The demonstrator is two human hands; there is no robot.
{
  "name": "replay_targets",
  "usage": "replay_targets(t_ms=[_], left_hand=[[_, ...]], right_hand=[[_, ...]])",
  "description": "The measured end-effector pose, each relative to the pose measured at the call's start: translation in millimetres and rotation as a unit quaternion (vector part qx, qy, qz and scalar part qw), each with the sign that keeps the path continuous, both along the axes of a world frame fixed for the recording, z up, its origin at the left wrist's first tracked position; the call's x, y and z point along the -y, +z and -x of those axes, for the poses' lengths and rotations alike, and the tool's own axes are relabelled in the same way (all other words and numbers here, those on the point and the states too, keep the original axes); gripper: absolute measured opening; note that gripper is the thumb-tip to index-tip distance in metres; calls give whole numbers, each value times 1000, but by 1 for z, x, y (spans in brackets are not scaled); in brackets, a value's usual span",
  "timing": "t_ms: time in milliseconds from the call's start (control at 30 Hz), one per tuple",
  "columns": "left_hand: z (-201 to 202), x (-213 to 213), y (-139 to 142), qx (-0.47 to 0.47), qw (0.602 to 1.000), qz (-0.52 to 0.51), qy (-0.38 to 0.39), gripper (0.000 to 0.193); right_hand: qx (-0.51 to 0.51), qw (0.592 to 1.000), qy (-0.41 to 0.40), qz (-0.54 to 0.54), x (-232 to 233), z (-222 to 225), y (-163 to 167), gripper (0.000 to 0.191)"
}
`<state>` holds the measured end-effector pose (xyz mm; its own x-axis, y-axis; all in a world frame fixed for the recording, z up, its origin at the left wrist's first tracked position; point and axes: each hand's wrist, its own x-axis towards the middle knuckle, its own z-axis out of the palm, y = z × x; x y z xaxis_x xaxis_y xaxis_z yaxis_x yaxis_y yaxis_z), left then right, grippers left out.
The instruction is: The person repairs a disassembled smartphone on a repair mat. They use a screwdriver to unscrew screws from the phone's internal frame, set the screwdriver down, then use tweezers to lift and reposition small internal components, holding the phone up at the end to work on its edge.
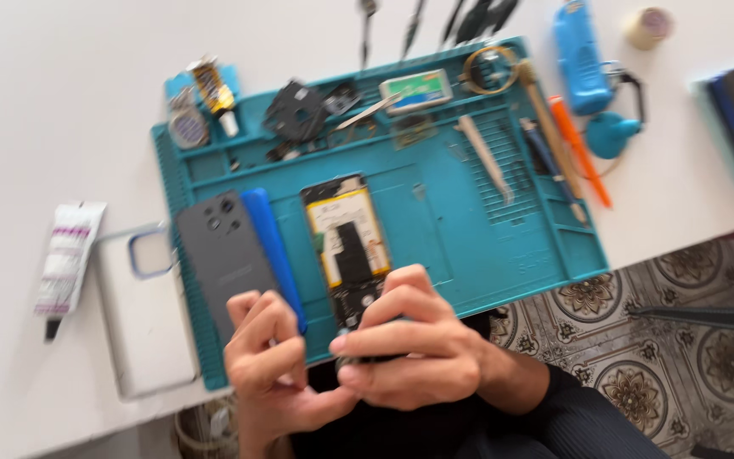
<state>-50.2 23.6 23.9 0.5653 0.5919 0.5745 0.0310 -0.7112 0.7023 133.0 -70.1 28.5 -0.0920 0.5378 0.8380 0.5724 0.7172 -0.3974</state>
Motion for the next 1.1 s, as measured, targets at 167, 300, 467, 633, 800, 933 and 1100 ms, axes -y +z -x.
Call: replay_targets(t_ms=[167, 300, 467, 633, 800, 933, 1100], left_hand=[[-2, 4, 8, -12, 1000, 27, -8, 48], [-3, 6, 11, -46, 998, 22, -28, 54], [-2, 7, 5, -52, 996, 48, -55, 50], [2, 9, -4, -17, 996, 69, -55, 40], [5, 7, -12, 16, 993, 94, -67, 47], [3, 8, -16, 38, 993, 92, -66, 55], [3, 8, -16, 37, 993, 91, -69, 57]], right_hand=[[-59, 995, 56, 50, -1, -4, -9, 32], [-92, 986, 64, 125, 4, -9, -20, 40], [-172, 968, 39, 178, 15, -8, -37, 46], [-207, 969, 15, 136, 20, -5, -48, 55], [-186, 976, -3, 114, 20, -7, -51, 54], [-182, 977, 0, 113, 19, -8, -52, 54], [-178, 979, -11, 100, 18, -7, -50, 53]])
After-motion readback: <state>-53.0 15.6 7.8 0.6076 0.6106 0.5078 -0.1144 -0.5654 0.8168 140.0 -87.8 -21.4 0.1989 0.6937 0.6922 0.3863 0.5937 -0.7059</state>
